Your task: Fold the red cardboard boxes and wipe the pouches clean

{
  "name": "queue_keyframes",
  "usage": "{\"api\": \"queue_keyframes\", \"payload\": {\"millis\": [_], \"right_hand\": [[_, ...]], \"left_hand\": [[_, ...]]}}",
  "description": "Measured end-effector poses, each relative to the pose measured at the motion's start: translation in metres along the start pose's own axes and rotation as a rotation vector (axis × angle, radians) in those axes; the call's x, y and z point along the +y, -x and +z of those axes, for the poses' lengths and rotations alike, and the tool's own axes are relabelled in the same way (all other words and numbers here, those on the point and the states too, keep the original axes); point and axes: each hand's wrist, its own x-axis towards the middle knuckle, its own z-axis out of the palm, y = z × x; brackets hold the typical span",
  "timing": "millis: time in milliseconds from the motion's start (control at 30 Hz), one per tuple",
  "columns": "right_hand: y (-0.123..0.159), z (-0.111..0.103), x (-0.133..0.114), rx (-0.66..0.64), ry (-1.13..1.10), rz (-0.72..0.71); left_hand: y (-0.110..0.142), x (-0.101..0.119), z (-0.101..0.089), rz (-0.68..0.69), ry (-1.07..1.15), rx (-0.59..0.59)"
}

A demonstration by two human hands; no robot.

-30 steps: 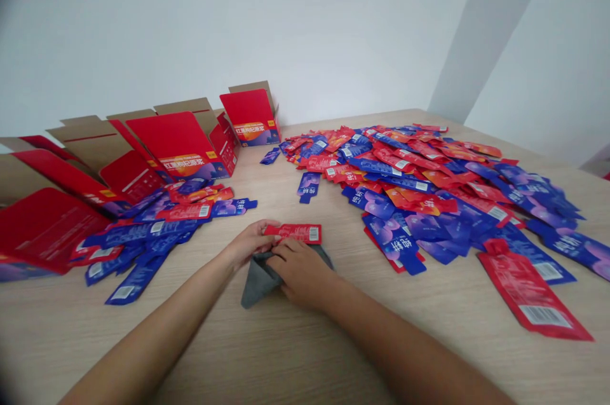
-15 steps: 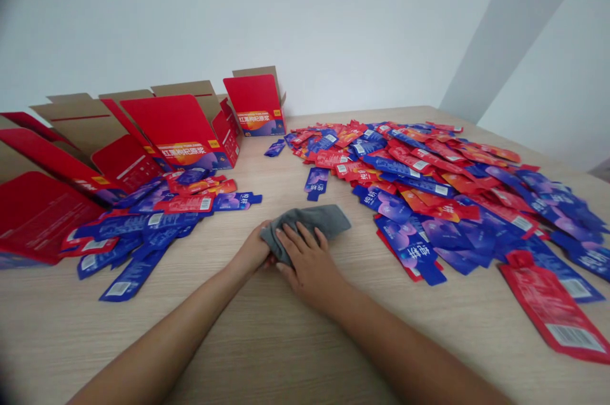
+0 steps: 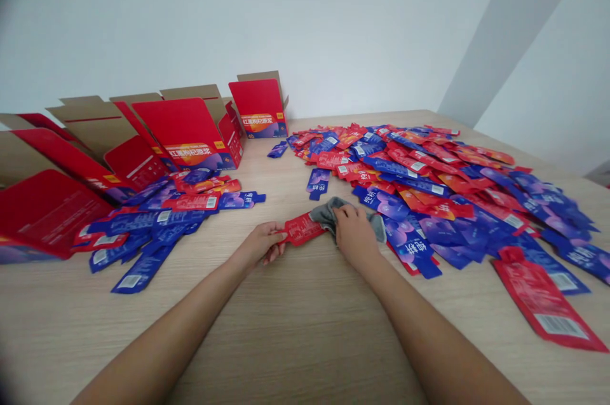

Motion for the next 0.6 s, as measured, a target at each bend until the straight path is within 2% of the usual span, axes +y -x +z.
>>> {"api": "queue_keyframes", "payload": {"millis": [67,133,233,300,433,533,600], "right_hand": [[0.005,-0.002,-0.009,0.076,-0.125,-0.017],[0.012,-0.003,-0.028,0.099,-0.184,-0.109],[0.020,-0.001,-0.055,-0.013,-0.127,-0.293],[0.019,0.001,-0.061,-0.080,-0.087,-0.318],[0.008,0.003,-0.038,-0.069,-0.010,-0.162],[0.002,0.002,-0.011,-0.035,0.022,0.001],[0.001,0.004,0.003,0.018,-0.037,0.065]], "left_hand": [[0.000,0.000,0.000,-0.006,-0.020,-0.032],[0.000,-0.001,0.001,-0.001,-0.080,-0.038],[0.001,-0.001,0.002,0.031,-0.163,-0.005],[0.001,-0.001,0.002,0.041,-0.152,0.000],[0.001,-0.002,0.001,0.017,-0.015,-0.020],[0.001,-0.004,-0.001,0.056,0.099,0.016],[0.002,-0.004,-0.003,0.082,0.176,0.046]]}}
